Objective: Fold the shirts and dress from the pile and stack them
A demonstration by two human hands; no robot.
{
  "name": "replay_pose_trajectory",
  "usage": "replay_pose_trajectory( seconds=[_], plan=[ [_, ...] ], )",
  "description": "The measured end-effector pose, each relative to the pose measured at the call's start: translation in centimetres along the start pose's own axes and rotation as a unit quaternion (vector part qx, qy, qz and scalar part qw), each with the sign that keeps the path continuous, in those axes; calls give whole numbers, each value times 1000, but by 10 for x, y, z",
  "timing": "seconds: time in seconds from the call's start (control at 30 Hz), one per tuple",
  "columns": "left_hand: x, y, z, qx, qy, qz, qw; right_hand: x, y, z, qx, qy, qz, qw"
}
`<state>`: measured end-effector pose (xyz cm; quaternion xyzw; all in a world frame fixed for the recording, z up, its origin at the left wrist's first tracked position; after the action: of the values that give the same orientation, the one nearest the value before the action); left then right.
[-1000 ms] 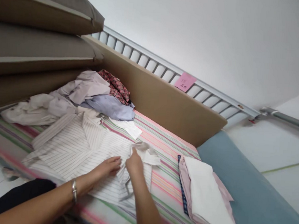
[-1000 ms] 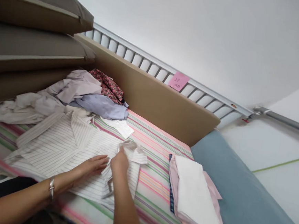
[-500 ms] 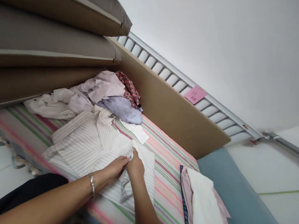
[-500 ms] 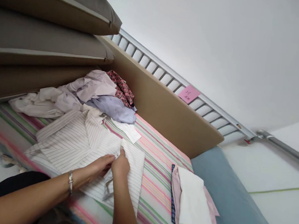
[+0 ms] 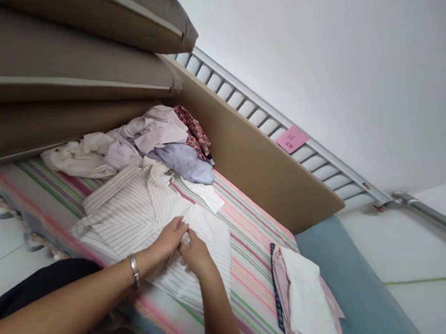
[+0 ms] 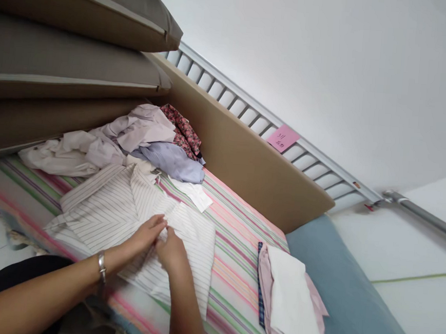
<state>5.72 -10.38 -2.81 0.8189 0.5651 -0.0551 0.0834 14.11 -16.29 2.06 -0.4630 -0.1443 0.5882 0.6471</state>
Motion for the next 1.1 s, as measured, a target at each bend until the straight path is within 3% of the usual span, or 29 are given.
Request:
replay_pose_trajectory(
  seconds=[0.07,0.13,0.27,0.37,0.47,0.6,0.7,0.83,0.97,1.1],
  plan=[
    [2,-10,-8,71,84,-39,993,-30,-1,0,120,-28,45,991],
    [-2,-15,-17,143,164,-52,975,-54,-9,-10,205,-42,27,977],
    [-27,-3,-21,309,317,-13,896,-64,-31,-58,125,-26,-187,974],
    [-42,16,-1,423,327,52,843,-45,-24,-96,-34,-58,-267,961],
    [-46,26,28,510,286,96,806,-25,4,-126,-180,-47,-253,949],
    [-44,26,46,552,262,109,784,-18,28,-145,-247,-32,-231,941],
    [-41,24,40,541,257,98,795,-20,26,-148,-235,-35,-228,944],
    [-30,18,21,458,218,70,859,-20,8,-139,-168,-51,-247,953],
    [-15,12,10,365,151,44,918,-6,-14,-101,-99,-96,-267,954],
    [-12,14,8,328,120,24,937,23,-27,-57,-126,-73,-225,964]
  ],
)
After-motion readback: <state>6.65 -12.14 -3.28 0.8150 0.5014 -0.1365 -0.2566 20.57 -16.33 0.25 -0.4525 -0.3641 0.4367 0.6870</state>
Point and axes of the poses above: each hand's wrist, its own x-axis towards the middle knuckle, its own y-axis out of the palm, z = x × y, the point moved 3 cm from there along x, towards the middle knuckle
